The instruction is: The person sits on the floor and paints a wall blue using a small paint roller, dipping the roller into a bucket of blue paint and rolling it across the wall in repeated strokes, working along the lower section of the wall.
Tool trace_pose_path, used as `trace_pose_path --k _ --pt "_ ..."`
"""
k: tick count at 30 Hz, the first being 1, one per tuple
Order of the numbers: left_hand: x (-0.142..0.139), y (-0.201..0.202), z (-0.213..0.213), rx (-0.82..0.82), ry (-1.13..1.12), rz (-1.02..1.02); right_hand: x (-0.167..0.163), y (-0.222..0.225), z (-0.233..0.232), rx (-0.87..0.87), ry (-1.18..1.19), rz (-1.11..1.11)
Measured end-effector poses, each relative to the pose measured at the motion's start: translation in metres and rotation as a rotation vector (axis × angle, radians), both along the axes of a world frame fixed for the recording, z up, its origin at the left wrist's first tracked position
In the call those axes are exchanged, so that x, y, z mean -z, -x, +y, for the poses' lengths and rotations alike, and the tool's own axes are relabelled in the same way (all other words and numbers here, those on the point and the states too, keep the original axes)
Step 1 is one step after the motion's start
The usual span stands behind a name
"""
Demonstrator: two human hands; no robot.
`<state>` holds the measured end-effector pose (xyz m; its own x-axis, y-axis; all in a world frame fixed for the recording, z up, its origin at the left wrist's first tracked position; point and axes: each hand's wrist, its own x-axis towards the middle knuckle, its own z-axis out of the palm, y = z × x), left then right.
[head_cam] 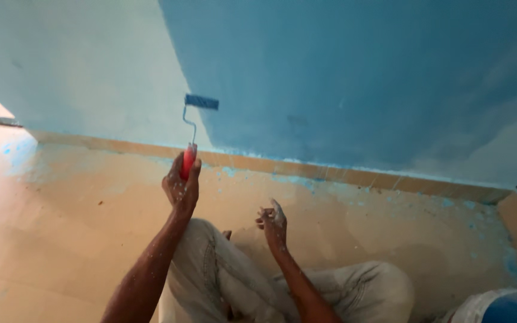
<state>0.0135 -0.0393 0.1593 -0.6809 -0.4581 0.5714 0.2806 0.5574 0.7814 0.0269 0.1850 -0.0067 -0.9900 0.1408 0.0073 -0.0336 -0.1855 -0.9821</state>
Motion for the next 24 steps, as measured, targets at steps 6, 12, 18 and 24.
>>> trace_pose_path --k 6,12,18,24 --pt "0.039 0.006 0.017 0.163 -0.009 0.059 -0.018 -0.016 0.024 -0.139 0.176 -0.081" --pt "0.098 0.001 0.096 0.365 -0.335 -0.305 -0.03 -0.019 0.033 -0.204 0.168 -0.198" --pt "0.115 0.004 0.145 0.522 -0.278 -0.223 -0.04 0.003 0.035 -0.131 0.188 -0.154" --pt "0.099 0.032 0.149 0.693 -0.571 -0.552 -0.054 0.045 0.031 -0.021 0.019 -0.129"
